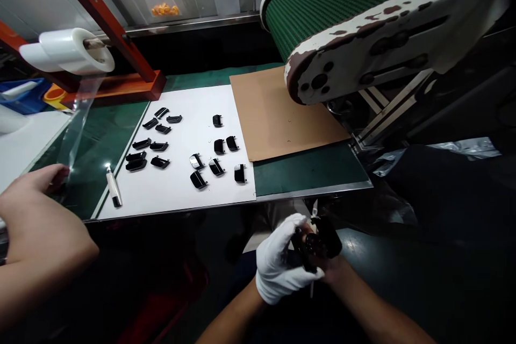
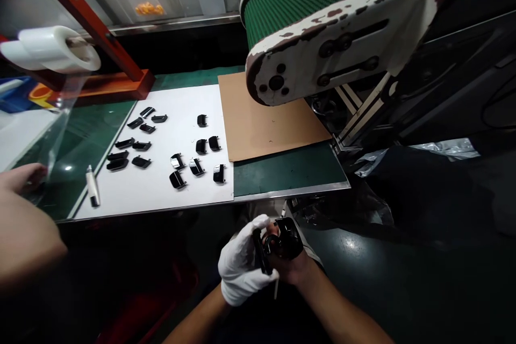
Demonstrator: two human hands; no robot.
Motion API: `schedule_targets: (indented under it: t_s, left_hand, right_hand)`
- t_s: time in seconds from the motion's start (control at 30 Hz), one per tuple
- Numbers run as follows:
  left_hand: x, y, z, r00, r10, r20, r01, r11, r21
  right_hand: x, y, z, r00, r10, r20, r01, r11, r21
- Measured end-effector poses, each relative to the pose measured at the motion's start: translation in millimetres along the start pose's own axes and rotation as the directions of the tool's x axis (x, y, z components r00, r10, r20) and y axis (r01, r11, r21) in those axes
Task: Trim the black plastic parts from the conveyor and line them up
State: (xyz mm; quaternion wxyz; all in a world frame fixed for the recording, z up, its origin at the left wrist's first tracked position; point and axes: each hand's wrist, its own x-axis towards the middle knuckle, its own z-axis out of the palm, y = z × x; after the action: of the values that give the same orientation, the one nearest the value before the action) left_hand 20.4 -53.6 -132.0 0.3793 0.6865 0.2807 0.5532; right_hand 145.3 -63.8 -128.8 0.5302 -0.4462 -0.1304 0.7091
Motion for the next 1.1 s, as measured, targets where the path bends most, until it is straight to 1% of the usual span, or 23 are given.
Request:
schedule_targets:
  t_s: [0.07, 0.13, 0.23, 0.33, 0.4, 0.47, 0.6, 0.7, 0.8, 0.87, 0.93, 1.0, 1.07, 1.1]
  left_hand:
    - [-1.4, -5.6, -0.7, 0.999, -0.048, 0.018, 0.048, 0.999, -0.025]
    - [-0.1, -8.9, -3.9, 0.992, -0.114, 0.059, 0.116, 0.993, -0.031]
    - [8.8, -5.6, -11.6, 0.957, -0.246, 0.156, 0.249, 0.968, -0.006]
    - [23.7, 6.0, -18.2, 0.884, -0.368, 0.290, 0.372, 0.927, 0.041]
    - [32.5, 14.3, -20.7, 0.821, -0.434, 0.371, 0.439, 0.895, 0.075]
    - [37.1, 20.2, -21.8, 0.762, -0.492, 0.420, 0.496, 0.861, 0.109]
    - [31.9, 21.1, -23.6, 0.665, -0.587, 0.462, 0.581, 0.795, 0.173]
    - [21.6, 15.5, -25.9, 0.597, -0.646, 0.476, 0.624, 0.747, 0.230]
    - [11.8, 8.4, -26.3, 0.531, -0.696, 0.483, 0.643, 0.702, 0.305]
    - [7.1, 4.2, -25.2, 0.500, -0.713, 0.492, 0.635, 0.688, 0.351]
    - [5.1, 1.8, -25.1, 0.495, -0.710, 0.500, 0.605, 0.695, 0.388]
    - [7.6, 2.6, -28.7, 0.516, -0.698, 0.497, 0.563, 0.714, 0.417]
    - [17.0, 6.2, -36.9, 0.562, -0.675, 0.478, 0.514, 0.738, 0.437]
    - [25.0, 8.5, -42.3, 0.596, -0.658, 0.460, 0.487, 0.752, 0.443]
  right_hand:
    - [-1.8, -3.0, 2.5, 1.000, 0.021, 0.017, -0.021, 1.000, 0.012]
    - [-4.5, -10.0, 1.1, 1.000, 0.014, 0.024, -0.014, 1.000, 0.008]
    - [-11.8, -24.9, -5.2, 0.999, -0.047, 0.016, 0.048, 0.997, -0.054]
    - [-20.2, -37.6, -10.7, 0.996, -0.079, 0.034, 0.083, 0.980, -0.182]
    - [-23.5, -41.7, -11.5, 0.998, -0.054, 0.037, 0.062, 0.961, -0.269]
    - [-24.1, -42.3, -10.4, 1.000, -0.008, 0.019, 0.014, 0.940, -0.341]
    - [-19.9, -35.3, -8.7, 0.996, 0.086, -0.016, -0.085, 0.892, -0.443]
    - [-16.2, -21.6, -11.0, 0.992, 0.122, -0.028, -0.121, 0.865, -0.487]
    - [-15.4, -2.9, -14.4, 0.988, 0.149, -0.037, -0.147, 0.847, -0.511]
    - [-17.6, 5.2, -17.4, 0.986, 0.164, -0.037, -0.160, 0.839, -0.520]
    - [-22.2, 4.0, -22.3, 0.987, 0.156, -0.042, -0.155, 0.840, -0.520]
    - [-28.7, -6.6, -30.0, 0.992, 0.117, -0.055, -0.129, 0.850, -0.511]
    - [-35.0, -21.5, -38.6, 0.995, 0.042, -0.095, -0.082, 0.879, -0.471]
    - [-37.3, -28.3, -42.4, 0.992, -0.003, -0.125, -0.053, 0.896, -0.442]
